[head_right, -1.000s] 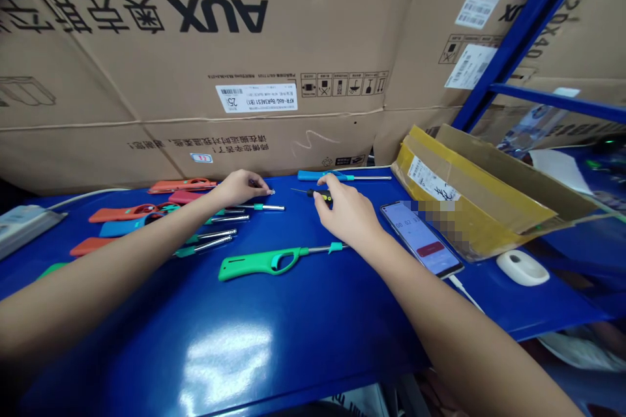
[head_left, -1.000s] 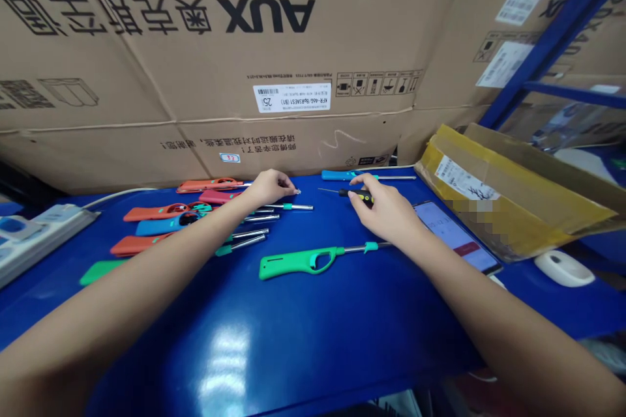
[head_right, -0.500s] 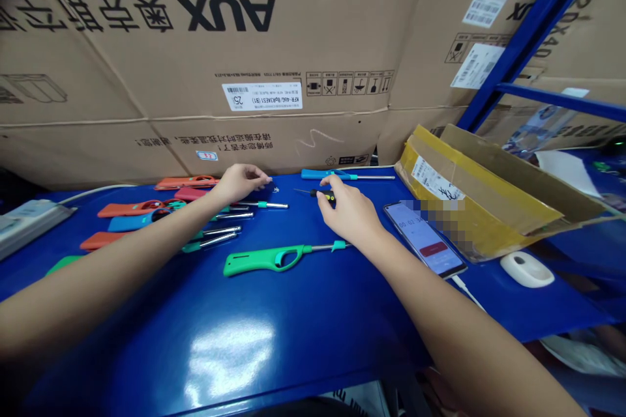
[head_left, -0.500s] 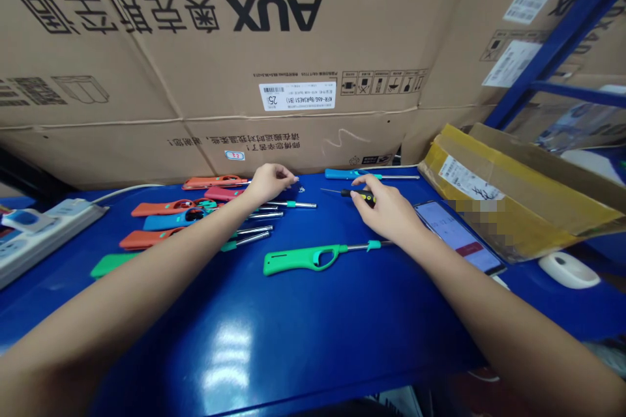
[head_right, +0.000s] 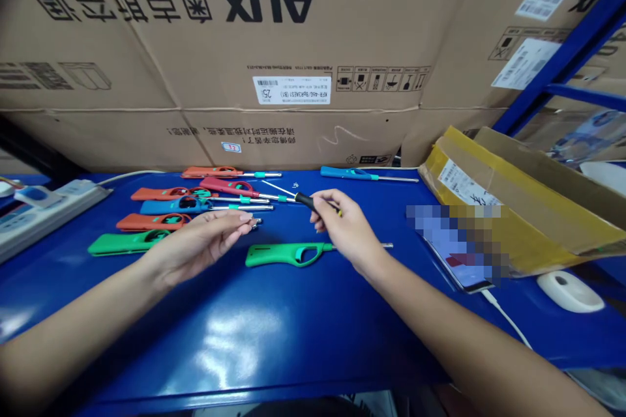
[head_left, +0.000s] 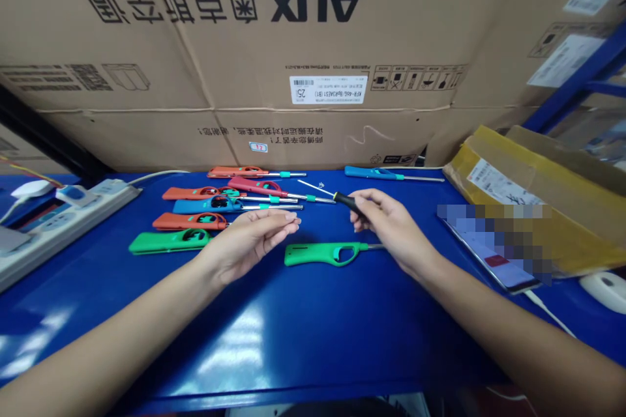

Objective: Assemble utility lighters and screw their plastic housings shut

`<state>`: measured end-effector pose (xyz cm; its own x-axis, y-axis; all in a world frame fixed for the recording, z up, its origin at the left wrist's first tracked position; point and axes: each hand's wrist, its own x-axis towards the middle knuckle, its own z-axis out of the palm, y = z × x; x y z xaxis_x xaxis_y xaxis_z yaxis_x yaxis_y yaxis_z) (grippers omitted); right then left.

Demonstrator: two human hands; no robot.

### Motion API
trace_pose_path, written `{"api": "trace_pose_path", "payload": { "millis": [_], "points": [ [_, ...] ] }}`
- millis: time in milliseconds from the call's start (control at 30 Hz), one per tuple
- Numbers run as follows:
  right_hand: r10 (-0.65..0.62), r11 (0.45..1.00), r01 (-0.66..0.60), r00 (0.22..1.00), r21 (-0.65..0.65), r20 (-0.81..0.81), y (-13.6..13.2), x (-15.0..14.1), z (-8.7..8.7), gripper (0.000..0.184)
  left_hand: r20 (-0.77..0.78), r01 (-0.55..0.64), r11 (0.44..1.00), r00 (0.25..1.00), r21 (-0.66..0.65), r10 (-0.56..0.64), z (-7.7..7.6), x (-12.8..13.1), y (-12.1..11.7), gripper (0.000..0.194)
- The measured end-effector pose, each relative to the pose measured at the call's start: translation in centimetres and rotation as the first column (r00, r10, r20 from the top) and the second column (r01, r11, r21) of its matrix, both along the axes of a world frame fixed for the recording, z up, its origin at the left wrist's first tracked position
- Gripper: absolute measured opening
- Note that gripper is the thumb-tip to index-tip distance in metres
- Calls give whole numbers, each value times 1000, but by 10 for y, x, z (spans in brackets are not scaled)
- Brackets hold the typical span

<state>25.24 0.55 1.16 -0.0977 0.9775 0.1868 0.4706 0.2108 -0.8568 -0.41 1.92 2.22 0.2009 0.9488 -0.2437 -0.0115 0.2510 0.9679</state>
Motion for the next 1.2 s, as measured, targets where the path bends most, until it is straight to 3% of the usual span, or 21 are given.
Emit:
{"api": "trace_pose_path", "payload": {
  "millis": [200, 333, 600, 733, 900, 1000, 1100, 1200],
  "points": [
    [172, 982, -185, 960, 38, 219, -11, -27, -13, 20, 76, 3, 995, 997, -104, 5, -7, 2, -9, 6],
    [233, 961, -270, 906, 58, 353, -11, -28, -20, 22, 116, 59, 986, 992, -158, -41, -7, 6, -16, 9],
    [357, 920, -391, 825, -13, 438, -28, -1, -25, 25, 207, 58, 978, 978, -201, -15, 2, 1, -18, 10],
    [378, 915, -403, 825, -32, 421, -41, 16, -22, 25, 248, 62, 976, 969, -207, -8, 6, 2, -19, 12],
    [170, 982, -186, 944, 31, 283, -38, 15, 2, 23, 285, 73, 977, 959, -200, -13, 4, 5, -22, 15],
    [31, 991, -32, 999, 127, 8, -24, 4, 22, 21, 278, 76, 976, 960, -204, -17, 1, 5, -22, 15],
    [55, 998, -42, 949, 49, -312, -7, -6, 27, 24, 250, 63, 973, 968, -224, -5, -2, 5, -21, 14],
    [34, 999, -45, 912, -19, -409, 2, -10, 15, 27, 224, 41, 967, 975, -252, 17, -6, 5, -20, 17]
  ]
}}
